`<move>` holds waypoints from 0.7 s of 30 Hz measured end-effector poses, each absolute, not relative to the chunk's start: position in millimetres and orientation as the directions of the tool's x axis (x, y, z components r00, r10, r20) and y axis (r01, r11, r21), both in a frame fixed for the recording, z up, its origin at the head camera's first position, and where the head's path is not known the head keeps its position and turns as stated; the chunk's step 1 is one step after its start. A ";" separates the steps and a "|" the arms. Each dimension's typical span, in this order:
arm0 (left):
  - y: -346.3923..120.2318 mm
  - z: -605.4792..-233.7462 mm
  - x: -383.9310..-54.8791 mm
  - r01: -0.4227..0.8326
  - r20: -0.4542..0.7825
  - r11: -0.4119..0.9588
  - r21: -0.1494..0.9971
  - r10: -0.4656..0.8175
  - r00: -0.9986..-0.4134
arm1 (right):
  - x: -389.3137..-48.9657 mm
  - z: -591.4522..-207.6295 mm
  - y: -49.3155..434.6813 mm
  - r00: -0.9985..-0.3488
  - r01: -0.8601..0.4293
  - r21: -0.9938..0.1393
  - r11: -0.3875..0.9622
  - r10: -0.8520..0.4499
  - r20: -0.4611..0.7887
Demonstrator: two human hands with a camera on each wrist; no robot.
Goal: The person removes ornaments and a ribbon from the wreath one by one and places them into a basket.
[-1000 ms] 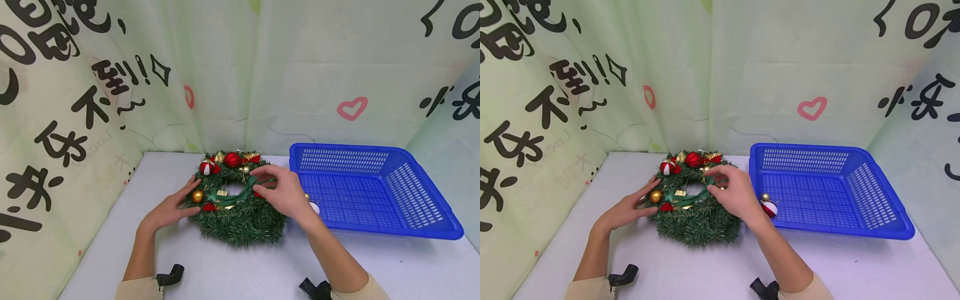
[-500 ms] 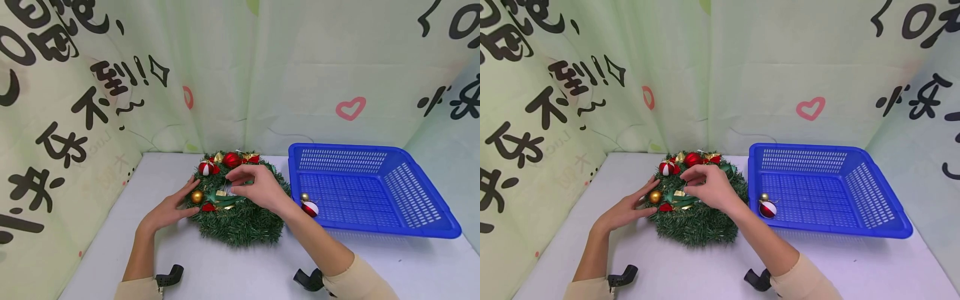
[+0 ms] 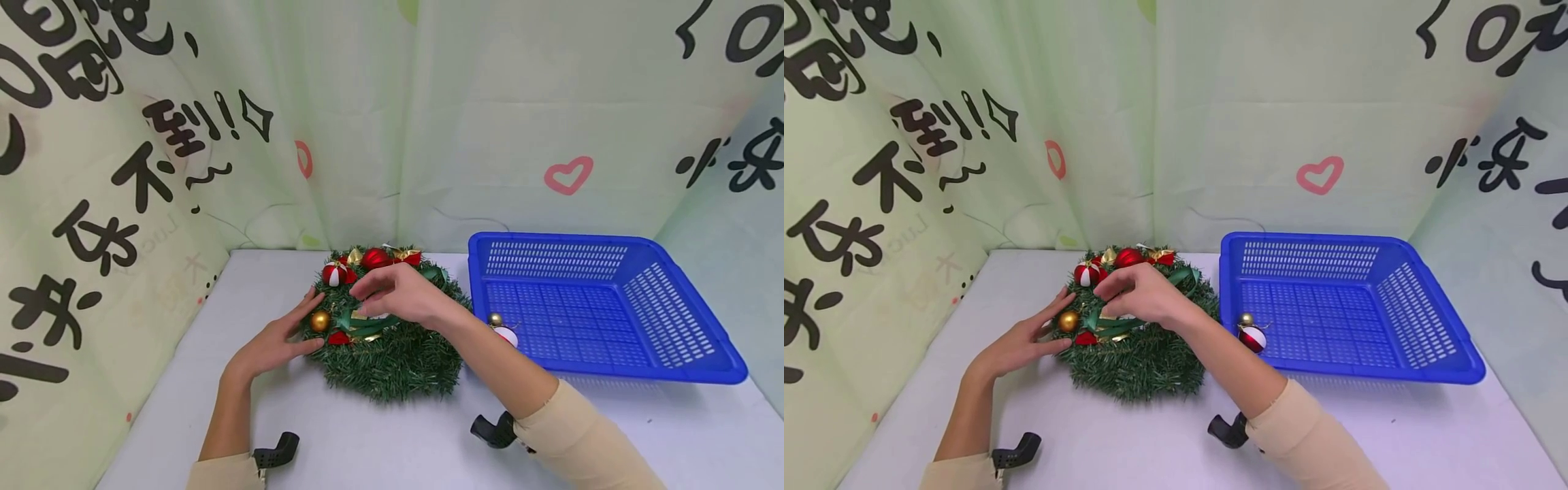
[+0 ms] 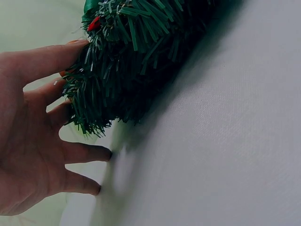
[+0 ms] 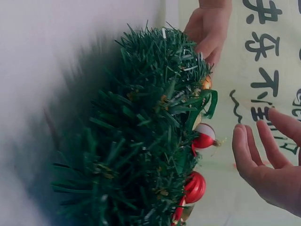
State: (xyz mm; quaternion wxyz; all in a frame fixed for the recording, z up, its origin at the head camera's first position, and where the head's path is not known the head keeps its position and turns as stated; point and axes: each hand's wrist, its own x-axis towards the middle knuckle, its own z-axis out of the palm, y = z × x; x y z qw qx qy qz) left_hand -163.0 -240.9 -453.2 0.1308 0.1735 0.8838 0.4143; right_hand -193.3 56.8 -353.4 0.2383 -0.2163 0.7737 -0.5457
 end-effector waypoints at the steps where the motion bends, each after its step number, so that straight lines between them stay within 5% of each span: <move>1: -241.0 -452.9 -162.8 0.196 -0.089 0.598 0.777 0.413 -0.907 | -194.3 -352.5 55.1 -0.789 -0.077 -0.946 0.316 -0.600 -0.136; 21: -242.4 -452.3 -161.4 0.176 -0.100 0.587 0.791 0.407 -0.908 | -214.5 -363.7 14.6 -0.745 -0.192 -0.868 0.458 -0.644 -0.175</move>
